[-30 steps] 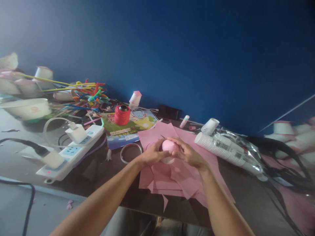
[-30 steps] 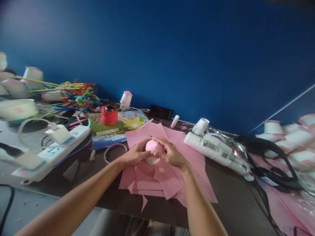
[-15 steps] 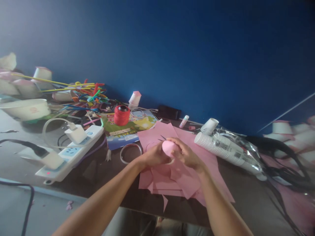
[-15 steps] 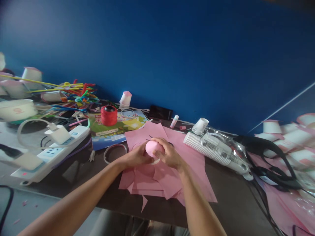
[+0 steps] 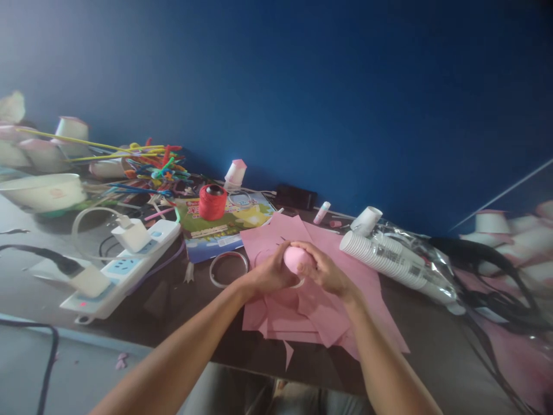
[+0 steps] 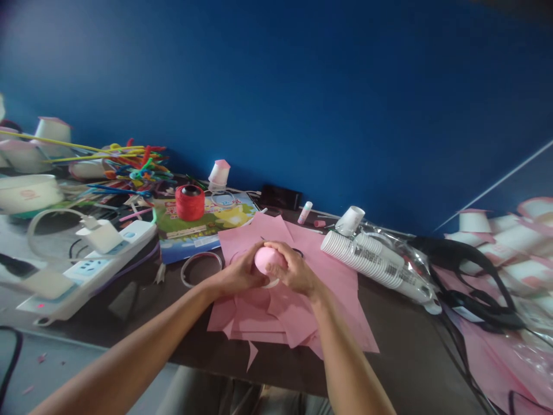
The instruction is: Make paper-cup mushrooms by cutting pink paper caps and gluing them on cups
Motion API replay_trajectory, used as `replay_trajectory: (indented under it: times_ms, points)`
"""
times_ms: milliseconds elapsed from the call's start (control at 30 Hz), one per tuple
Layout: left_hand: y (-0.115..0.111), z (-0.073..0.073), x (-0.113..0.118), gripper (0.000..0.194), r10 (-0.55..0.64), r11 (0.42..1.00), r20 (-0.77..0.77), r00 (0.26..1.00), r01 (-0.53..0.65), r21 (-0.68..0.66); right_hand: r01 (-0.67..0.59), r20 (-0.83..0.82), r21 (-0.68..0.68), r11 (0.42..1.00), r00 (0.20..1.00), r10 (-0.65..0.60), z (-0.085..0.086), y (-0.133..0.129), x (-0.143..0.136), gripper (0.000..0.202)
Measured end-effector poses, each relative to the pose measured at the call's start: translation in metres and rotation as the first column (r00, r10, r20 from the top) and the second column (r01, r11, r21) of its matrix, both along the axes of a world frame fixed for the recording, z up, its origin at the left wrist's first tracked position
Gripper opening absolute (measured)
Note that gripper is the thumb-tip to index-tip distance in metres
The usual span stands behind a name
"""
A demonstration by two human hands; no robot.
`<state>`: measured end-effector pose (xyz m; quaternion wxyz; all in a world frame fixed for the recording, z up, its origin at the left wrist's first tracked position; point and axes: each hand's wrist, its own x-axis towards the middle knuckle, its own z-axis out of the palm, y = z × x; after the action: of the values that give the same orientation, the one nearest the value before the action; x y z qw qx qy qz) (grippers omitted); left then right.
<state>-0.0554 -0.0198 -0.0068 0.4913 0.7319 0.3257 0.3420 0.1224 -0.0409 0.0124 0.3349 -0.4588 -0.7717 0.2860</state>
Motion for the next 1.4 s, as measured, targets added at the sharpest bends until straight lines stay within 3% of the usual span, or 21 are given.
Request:
replay_trajectory:
  times_ms: [67,133,267,400,667,867,1400]
  points:
    - [0.001,0.001,-0.001,0.075,0.006,0.999,0.039,0.999,-0.004,-0.040,0.000,0.002,0.005,1.000,1.000,0.000,-0.001,0.001,0.001,0.046]
    - [0.004,-0.001,-0.003,0.073,-0.025,0.985,0.166,0.986,0.052,-0.165,0.001,0.007,0.003,1.000,1.000,-0.001,-0.001,0.001,0.001,0.046]
    - [0.015,-0.004,-0.007,0.053,-0.006,0.880,0.489,0.872,0.237,-0.412,0.003,0.011,0.009,1.000,1.000,-0.003,-0.001,0.002,0.001,0.048]
    - [0.018,-0.005,-0.006,0.038,0.107,0.804,0.547,0.830,0.251,-0.539,0.008,0.010,0.014,1.000,1.000,-0.008,0.001,0.000,0.000,0.047]
    - [0.012,-0.003,0.003,0.038,0.142,0.900,0.412,0.900,0.056,-0.432,0.012,0.005,0.008,1.000,1.000,-0.012,0.003,0.000,-0.001,0.046]
    - [0.011,-0.003,0.007,0.037,0.161,0.872,0.438,0.884,0.081,-0.483,0.001,0.007,0.000,1.000,1.000,-0.001,0.003,0.000,0.000,0.047]
    - [0.015,-0.008,0.007,0.039,0.200,0.862,0.394,0.897,0.030,-0.507,0.016,-0.012,-0.025,1.000,1.000,-0.017,0.004,0.001,-0.001,0.048]
